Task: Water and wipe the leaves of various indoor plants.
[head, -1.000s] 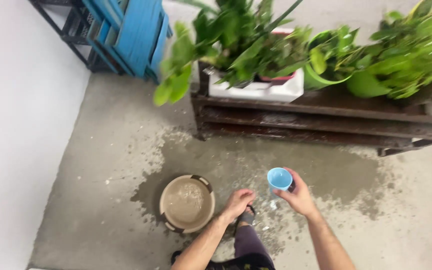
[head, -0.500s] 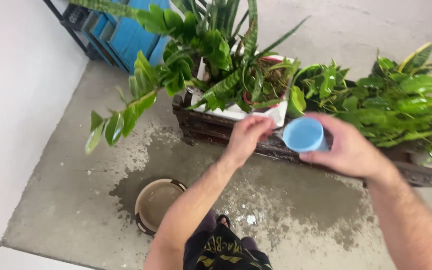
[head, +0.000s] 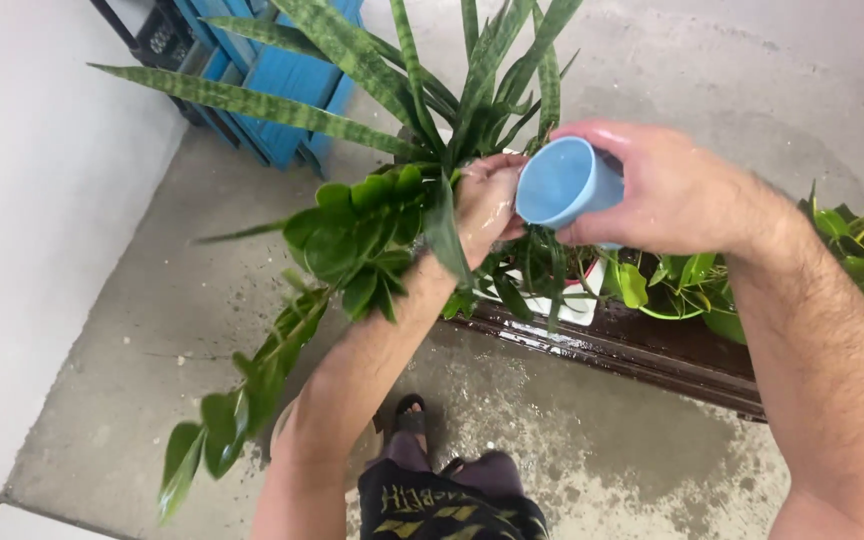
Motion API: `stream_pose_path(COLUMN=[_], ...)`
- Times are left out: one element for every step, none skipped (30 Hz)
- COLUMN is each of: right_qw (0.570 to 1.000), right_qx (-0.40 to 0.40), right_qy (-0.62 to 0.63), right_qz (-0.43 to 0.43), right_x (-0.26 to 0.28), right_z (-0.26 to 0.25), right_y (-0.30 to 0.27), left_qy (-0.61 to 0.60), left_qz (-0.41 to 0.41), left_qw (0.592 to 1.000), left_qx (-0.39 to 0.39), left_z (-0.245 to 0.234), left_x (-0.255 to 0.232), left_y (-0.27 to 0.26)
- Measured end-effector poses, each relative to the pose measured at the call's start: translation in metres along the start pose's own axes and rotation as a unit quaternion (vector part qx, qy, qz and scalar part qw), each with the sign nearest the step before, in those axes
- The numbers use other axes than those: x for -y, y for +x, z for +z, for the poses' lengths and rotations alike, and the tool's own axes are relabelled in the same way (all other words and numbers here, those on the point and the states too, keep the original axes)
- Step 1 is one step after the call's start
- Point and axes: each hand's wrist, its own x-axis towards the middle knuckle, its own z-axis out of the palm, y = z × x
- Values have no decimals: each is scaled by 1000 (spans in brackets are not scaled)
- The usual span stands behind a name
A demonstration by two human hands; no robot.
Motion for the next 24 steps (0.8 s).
stream_pose_path(right_qw=[1000, 1000, 1000, 1000, 999, 999, 999, 999, 999, 999, 999, 999, 999, 998, 998, 998, 998, 998, 998, 998, 998, 997, 996, 996], right_qx=[-1, -3, -2, -3, -5, -4, -8, -13, -12, -16, -20, -18, -18, -20, -20, -19, -18, -18, -19, -19, -18, -21, -25, -26], right_qy=[-7, -14, -11, -22, -33, -32, -34, -38, -36, -38, -39, -36, -41, -47, -46, -49, -53, -53, -55, -56, -55, -64, -73, -73], right_qz=[-6, -14, -13, -16, -19, -17, -21, -24, -22, -26, -30, -28, -31, -35, -34, -32, -30, -29, -26, -22, -20, -27, -34, -31], right_x=[-3, -5, -8, -10, -13, -16, -20, -24, -30, -36, -43, -48, -54, -59, -64, -68, -73, -75, -77, -79, -85, -89, -93, -99], right_z=[-2, -3, -5, -8, -10, -12, -15, -17, -19, -21, -23, -24, -25, -28, -29, -31, -32, -36, -39, -40, -42, -44, -46, -48], right_y=[5, 10, 15, 19, 23, 25, 27, 28, 28, 29, 29, 29, 27, 27, 25, 23, 22, 19, 17, 14, 10, 7, 3, -1], left_qy=[-39, -77, -76, -136, -195, -195, -188, -181, -181, -175, -168, -168, -76, 18, 19, 4, -12, -12, -21, -30, -31, -28, -26, -26], left_qz=[-72, -143, -146, -144, -142, -144, -149, -154, -157, -131, -104, -108, -138, -165, -166, -158, -151, -151, -154, -157, -160, -204, -247, -247], left_qw=[996, 985, 985, 978, 967, 967, 965, 964, 963, 970, 976, 976, 981, 976, 976, 980, 983, 983, 986, 987, 987, 979, 969, 969], left_qx=[-26, -51, -52, -67, -82, -82, -102, -122, -121, -105, -90, -91, -117, -139, -139, -120, -101, -100, -52, -3, -3, 3, 6, 8], left_z=[8, 16, 19, 22, 26, 27, 28, 31, 33, 35, 37, 40, 44, 47, 44, 41, 38, 44, 50, 56, 65, 75, 84, 86], left_x=[-23, -47, -43, -40, -36, -31, -25, -20, -20, -20, -20, -21, -23, -25, -14, -4, 7, 2, -3, -7, -13, -21, -28, -19], left_y=[-9, -17, -10, -3, 4, 11, 18, 25, 27, 29, 31, 33, 36, 40, 45, 50, 55, 55, 55, 53, 52, 51, 51, 53])
